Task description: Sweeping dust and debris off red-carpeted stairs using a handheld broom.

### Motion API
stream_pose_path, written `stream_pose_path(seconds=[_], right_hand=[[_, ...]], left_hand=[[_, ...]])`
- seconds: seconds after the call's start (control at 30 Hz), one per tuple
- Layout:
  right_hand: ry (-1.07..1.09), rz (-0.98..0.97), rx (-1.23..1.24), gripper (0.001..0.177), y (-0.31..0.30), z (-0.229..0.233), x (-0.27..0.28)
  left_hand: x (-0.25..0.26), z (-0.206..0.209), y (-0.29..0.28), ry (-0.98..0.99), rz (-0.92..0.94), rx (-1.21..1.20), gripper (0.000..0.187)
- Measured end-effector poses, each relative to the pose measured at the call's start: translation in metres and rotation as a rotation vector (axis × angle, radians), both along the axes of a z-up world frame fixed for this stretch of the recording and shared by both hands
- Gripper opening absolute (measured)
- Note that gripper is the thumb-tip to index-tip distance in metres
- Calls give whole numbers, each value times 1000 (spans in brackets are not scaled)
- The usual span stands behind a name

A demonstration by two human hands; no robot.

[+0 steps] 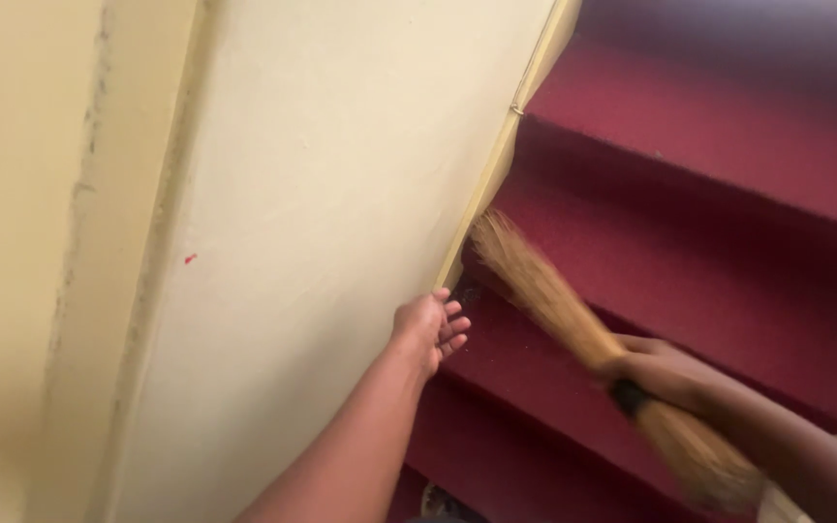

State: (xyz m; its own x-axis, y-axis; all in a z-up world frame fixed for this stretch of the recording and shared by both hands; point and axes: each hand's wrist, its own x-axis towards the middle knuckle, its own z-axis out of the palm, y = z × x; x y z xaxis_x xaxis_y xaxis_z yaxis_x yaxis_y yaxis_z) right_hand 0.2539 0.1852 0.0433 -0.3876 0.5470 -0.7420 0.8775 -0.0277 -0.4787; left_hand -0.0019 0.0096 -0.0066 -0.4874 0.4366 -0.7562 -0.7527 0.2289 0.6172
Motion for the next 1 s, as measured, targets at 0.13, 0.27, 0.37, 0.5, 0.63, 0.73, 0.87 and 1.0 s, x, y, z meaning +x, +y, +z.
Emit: stream_pose_path(seconds=[0.13,0.27,0.37,0.5,0.63,0.73,0.87,1.0], right_hand=[[59,60,185,52,86,-37,3],[-18,-9,-48,50,98,-68,-67],[-112,261,52,49,69,-70,-50],[-10,221,-109,59,12,-16,27],[-7,87,-85,61,53,9,71],[23,-63,49,49,92,-9,36],[28,-146,-61,54,63,-34,-20],[-10,288,-36,67,-14,-51,6]], left_hand=[[5,4,6,0,-4,16,37],[6,2,3,1,-12,-15,38],[17,6,8,-14,-30,-5,46],[20,14,10,-2,-55,-3,64],[22,24,6,-3,-25,9,66],[24,27,6,14,-34,-5,68],[26,22,-1,17,-8,-24,56],[35,13,11,8,-42,-14,60]])
